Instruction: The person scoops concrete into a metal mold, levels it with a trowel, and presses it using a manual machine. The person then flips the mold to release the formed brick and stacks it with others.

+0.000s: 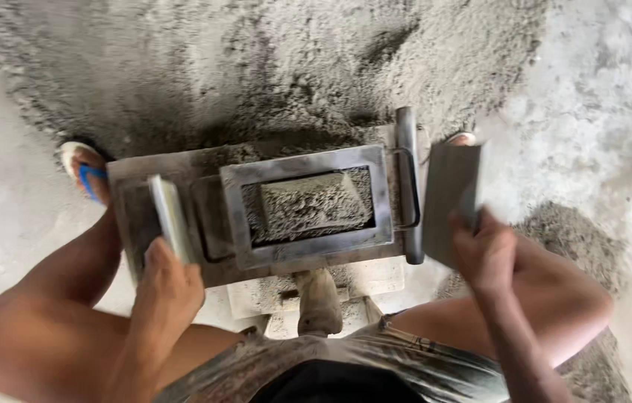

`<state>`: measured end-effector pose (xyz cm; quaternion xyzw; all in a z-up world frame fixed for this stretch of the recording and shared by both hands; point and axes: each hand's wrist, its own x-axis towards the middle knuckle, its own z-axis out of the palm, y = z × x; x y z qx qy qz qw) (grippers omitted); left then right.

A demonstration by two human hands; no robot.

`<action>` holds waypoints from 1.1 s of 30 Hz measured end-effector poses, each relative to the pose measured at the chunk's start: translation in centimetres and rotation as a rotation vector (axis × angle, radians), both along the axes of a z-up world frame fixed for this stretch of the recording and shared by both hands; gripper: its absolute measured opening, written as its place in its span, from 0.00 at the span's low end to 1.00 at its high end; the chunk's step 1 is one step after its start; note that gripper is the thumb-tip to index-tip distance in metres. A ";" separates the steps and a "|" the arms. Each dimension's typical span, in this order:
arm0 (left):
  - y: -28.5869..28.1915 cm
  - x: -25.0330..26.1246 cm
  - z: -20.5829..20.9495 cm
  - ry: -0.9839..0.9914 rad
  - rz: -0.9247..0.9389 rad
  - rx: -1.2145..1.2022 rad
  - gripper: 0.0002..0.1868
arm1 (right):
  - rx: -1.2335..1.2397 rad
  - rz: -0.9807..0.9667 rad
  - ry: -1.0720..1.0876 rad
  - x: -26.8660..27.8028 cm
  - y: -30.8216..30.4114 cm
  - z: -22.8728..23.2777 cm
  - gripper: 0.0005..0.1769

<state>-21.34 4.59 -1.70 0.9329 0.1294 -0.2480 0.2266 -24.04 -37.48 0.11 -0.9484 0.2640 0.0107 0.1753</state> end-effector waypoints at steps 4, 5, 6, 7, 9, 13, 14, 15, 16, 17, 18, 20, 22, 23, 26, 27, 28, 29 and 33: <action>-0.1 2.8 -3.7 0.119 0.098 -0.199 0.13 | 0.158 -0.241 0.153 2.1 3.6 -1.7 0.16; -0.4 4.8 -3.7 0.016 0.065 -0.197 0.15 | 0.123 -0.271 0.153 3.9 2.8 -3.2 0.17; -0.6 6.8 -3.6 -0.092 0.033 -0.191 0.27 | 0.092 -0.299 0.149 5.7 2.2 -4.7 0.18; -0.7 10.1 -4.9 -0.090 0.031 -0.192 0.27 | 0.091 -0.301 0.150 9.7 1.5 -6.8 0.18; -0.7 16.6 -7.2 -0.380 -0.186 -0.250 0.17 | 0.131 -0.014 -0.110 17.6 0.1 -11.0 0.25; -8.6 24.5 -8.1 -0.316 -0.259 -0.239 0.16 | 0.131 0.189 -0.324 29.2 3.6 -8.3 0.11; -11.4 25.9 -7.5 -0.240 -0.322 -0.240 0.16 | 0.097 0.250 -0.188 29.7 4.5 -8.5 0.13; -14.1 27.2 -6.7 -0.162 -0.384 -0.243 0.17 | 0.059 0.311 -0.052 29.9 5.5 -8.4 0.17; -14.3 27.4 -8.2 -0.207 -0.375 -0.230 0.17 | 0.056 0.327 -0.097 29.6 5.9 -8.9 0.17; -14.4 27.6 -9.6 -0.290 -0.481 -0.232 0.15 | -0.027 0.408 0.072 29.1 6.5 -9.4 0.23; -14.4 27.0 -11.1 -0.357 -0.582 -0.233 0.15 | -0.114 0.487 0.255 27.9 7.2 -10.0 0.31; -11.4 26.9 -6.8 -0.327 -0.494 -0.199 0.18 | -0.136 0.489 0.187 26.1 6.7 -6.1 0.24; -7.3 25.6 -3.9 -0.285 -0.402 -0.177 0.21 | -0.159 0.493 0.132 24.5 6.1 -3.6 0.18; -4.5 25.1 -2.8 -0.349 -0.331 -0.120 0.16 | -0.183 0.458 0.055 24.3 5.9 -2.7 0.12; 5.9 21.2 -3.3 -0.487 -0.235 -0.010 0.13 | -0.198 0.545 -0.126 23.9 6.8 -2.7 0.14; 10.1 19.8 -3.9 -0.582 -0.246 0.051 0.19 | -0.185 0.633 -0.252 24.1 7.8 -3.2 0.14; 13.0 17.0 -3.9 -0.588 -0.209 0.067 0.19 | -0.180 0.671 -0.265 23.9 11.5 -2.3 0.14; 16.0 14.2 -3.9 -0.602 -0.168 0.154 0.20 | -0.229 0.712 -0.309 23.6 15.5 -1.4 0.19; 28.1 1.8 -14.3 -0.244 0.295 0.285 0.18 | -0.090 1.063 -0.291 20.0 34.8 2.3 0.11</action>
